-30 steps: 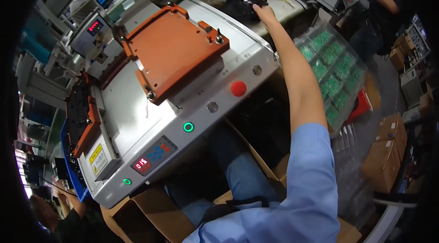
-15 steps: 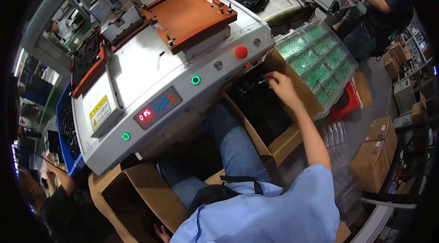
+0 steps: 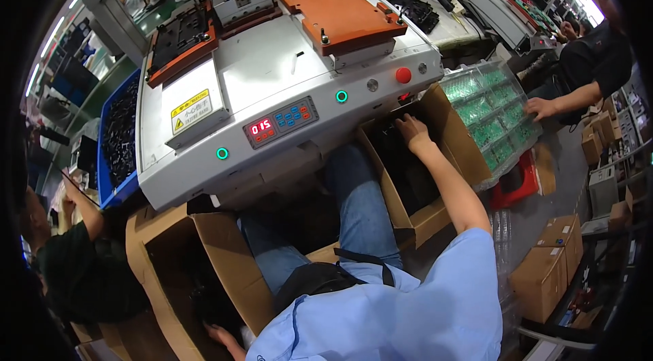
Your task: Manually loading electronic components into a press machine and organizing them into boxes.
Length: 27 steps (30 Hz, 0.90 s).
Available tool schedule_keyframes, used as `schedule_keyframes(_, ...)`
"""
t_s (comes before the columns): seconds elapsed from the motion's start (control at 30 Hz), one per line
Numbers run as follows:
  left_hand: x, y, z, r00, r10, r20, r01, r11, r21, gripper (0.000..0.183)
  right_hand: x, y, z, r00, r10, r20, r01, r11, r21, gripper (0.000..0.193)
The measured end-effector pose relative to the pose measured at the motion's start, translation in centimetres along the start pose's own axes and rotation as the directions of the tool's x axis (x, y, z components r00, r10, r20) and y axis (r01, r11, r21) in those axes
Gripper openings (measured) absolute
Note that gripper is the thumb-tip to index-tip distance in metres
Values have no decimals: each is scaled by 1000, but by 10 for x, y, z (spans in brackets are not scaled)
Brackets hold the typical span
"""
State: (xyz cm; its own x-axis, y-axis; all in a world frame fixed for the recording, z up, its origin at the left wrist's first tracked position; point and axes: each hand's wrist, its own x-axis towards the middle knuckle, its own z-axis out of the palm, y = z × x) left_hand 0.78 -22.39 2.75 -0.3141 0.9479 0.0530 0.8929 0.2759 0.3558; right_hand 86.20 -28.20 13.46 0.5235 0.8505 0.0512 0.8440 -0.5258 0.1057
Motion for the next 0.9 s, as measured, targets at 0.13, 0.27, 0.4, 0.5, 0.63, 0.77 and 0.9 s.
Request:
schedule_keyframes(0.13,14,-21,-8,982,93,-164,-85,995,55,36,-6,25,8,982,-15,-186,18,1000,17,18)
schedule_keyframes(0.27,5,-8,-34,974,62,-216,-57,998,29,34,-15,-2,-22,955,214,-205,-107,894,435,19)
schedule_keyframes(0.4,-2,84,-82,947,-143,-288,135,990,-49,28,-31,-36,-75,958,278,-76,-189,806,560,29)
schedule_keyframes(0.5,5,148,-109,908,-162,-386,-2,920,-392,29,-54,5,-55,965,238,-109,-103,729,677,32)
schedule_keyframes(0.63,-11,189,-132,931,-332,-151,42,510,-859,30,-63,-11,-68,962,245,118,-222,456,862,29)
schedule_keyframes(0.77,-7,218,-123,966,-66,251,249,-36,-968,29,-82,-94,-104,991,109,82,-109,265,958,25)
schedule_keyframes(0.9,-19,324,-107,670,658,342,741,-568,-359,25,-99,-194,-154,986,-94,134,-129,57,990,22)
